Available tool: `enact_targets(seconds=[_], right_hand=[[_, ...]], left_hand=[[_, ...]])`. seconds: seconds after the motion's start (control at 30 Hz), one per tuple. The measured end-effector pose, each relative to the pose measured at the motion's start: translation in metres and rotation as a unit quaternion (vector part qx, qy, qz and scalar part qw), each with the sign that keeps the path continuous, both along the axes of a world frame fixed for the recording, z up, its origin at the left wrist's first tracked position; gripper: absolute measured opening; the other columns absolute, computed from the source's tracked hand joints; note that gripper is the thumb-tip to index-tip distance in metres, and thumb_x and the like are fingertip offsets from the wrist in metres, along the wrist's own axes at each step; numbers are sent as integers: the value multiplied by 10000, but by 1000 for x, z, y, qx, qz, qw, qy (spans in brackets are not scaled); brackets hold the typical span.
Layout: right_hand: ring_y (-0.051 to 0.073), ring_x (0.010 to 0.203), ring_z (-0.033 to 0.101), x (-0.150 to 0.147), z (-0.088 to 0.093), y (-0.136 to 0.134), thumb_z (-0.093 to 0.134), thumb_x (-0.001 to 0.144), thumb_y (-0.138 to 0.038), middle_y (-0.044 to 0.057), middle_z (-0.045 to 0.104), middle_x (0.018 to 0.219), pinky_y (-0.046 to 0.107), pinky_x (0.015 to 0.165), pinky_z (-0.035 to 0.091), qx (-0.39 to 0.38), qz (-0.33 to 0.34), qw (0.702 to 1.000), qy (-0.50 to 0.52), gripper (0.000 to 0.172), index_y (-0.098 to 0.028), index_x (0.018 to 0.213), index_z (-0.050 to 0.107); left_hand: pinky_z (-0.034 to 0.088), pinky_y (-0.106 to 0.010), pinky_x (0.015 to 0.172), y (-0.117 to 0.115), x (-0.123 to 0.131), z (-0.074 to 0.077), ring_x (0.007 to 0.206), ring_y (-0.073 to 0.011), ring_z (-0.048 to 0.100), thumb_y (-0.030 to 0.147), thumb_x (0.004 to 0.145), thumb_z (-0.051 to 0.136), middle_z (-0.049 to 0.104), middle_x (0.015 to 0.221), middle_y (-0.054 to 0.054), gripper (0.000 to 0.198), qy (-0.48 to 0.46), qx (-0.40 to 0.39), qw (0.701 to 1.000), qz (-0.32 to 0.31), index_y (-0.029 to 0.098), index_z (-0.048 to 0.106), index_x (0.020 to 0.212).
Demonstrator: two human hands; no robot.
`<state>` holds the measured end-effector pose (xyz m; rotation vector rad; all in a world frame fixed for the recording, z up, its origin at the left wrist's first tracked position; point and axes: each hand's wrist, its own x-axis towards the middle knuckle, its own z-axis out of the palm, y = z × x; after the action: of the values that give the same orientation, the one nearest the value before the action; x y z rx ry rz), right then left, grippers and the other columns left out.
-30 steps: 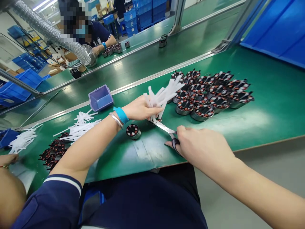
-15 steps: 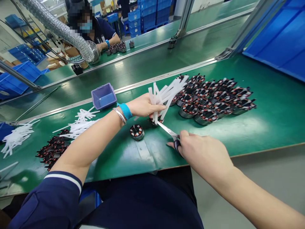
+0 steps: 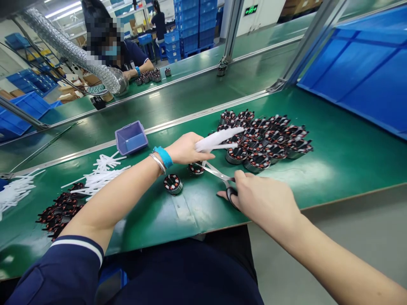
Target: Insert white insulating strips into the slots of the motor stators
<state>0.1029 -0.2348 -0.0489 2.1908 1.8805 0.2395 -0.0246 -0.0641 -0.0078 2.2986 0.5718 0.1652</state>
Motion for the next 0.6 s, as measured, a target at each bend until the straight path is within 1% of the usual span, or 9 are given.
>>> enact_targets(seconds=[0.03,0.1,0.23,0.33,0.47,0.53,0.6], right_hand=[[268,602,670,1,1,4,551,851,-543,102,663,657,270,447,164,0,9,1000,0,378,-170,791,549],[265,599,669,5,3,10,547,861,-511,114,669,669,270,448,169,-5,27,1000,1,355,-161,806,557],[262,578,665,14,7,20,532,881,-445,121,664,648,276,449,174,-19,68,997,5,309,-152,789,567],[267,594,672,18,7,25,520,894,-385,137,674,693,283,448,157,-13,84,996,9,269,-134,815,578],[268,581,664,19,1,25,472,920,-364,135,662,652,286,448,145,3,80,997,21,285,-123,820,585],[259,577,658,20,-3,23,469,918,-358,127,663,642,280,451,172,15,71,997,31,272,-136,809,583],[258,585,657,24,-6,18,489,898,-371,119,668,657,277,455,211,33,50,997,40,251,-158,796,574]], left_hand=[[314,-257,596,-1,1,0,569,-105,443,361,719,627,491,579,31,242,0,-6,1000,0,140,561,647],[309,-249,585,-1,1,2,555,-97,435,342,745,593,488,572,33,226,-4,-17,1000,-2,142,552,647],[297,-240,564,3,-1,5,536,-82,400,364,751,602,469,561,39,264,1,-27,1000,-8,143,529,627],[288,-243,549,7,0,3,525,-80,389,374,748,608,459,542,39,294,8,-25,1000,-3,140,524,591],[290,-234,541,12,0,-1,526,-74,388,395,747,613,454,531,46,309,-6,-39,999,12,136,541,594],[303,-228,537,15,-2,-1,525,-71,394,396,746,625,469,536,45,300,-18,-54,998,21,130,569,619],[326,-223,530,18,-8,3,525,-72,413,399,766,615,507,559,29,301,-37,-75,995,53,121,596,653]])
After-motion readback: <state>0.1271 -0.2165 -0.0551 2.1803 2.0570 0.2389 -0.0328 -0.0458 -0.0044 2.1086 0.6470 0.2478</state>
